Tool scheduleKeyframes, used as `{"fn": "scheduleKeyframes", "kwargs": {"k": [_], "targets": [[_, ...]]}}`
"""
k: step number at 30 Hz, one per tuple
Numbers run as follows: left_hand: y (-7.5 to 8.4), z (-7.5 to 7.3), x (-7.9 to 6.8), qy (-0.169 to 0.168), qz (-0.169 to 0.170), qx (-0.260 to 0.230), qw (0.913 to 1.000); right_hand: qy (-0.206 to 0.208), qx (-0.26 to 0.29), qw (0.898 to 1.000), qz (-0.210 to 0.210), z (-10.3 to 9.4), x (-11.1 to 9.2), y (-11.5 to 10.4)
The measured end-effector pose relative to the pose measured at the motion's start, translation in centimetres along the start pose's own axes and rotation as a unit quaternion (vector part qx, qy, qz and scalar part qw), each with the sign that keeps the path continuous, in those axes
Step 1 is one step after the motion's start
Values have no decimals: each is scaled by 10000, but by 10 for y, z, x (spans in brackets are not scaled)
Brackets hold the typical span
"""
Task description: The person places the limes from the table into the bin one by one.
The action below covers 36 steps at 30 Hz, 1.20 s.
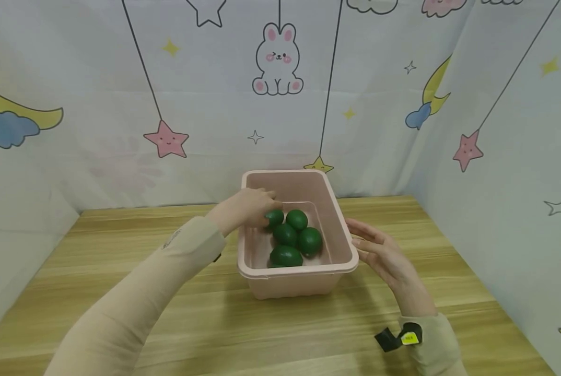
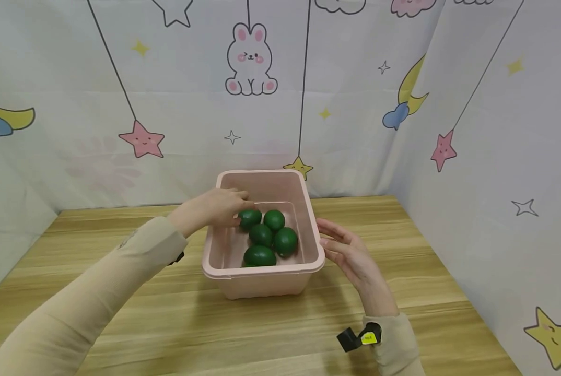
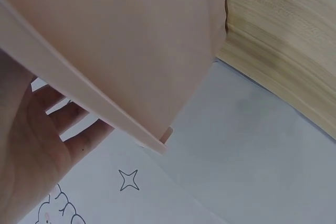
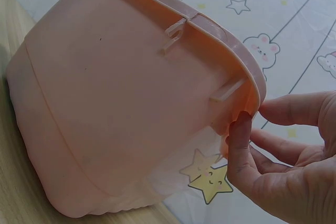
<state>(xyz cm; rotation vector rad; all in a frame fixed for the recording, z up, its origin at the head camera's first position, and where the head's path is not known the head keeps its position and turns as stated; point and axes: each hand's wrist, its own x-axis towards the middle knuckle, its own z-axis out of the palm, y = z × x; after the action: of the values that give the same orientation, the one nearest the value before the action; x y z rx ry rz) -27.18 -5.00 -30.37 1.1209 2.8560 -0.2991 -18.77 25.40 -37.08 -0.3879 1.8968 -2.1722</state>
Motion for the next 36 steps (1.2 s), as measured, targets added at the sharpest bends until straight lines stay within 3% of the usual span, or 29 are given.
{"fn": "scheduleKeyframes", "kwargs": {"k": [11, 19, 26, 31, 36], "targets": [[6, 11, -12, 454, 31, -413, 9981, 45, -13, 10000, 19, 1, -1, 0], [11, 11, -31, 1044, 102, -615, 9926, 70, -38, 10000, 42, 3, -1, -1], [17, 14, -45, 1668, 42, -453, 9849, 115, -65, 9999, 45, 4, -1, -1], [21, 18, -57, 2049, -114, -387, 9779, 393, -613, 9971, -206, 7, 1, -3], [26, 22, -71, 2349, -318, -471, 9704, 816, -1359, 9856, -581, 9, 2, -8]]}}
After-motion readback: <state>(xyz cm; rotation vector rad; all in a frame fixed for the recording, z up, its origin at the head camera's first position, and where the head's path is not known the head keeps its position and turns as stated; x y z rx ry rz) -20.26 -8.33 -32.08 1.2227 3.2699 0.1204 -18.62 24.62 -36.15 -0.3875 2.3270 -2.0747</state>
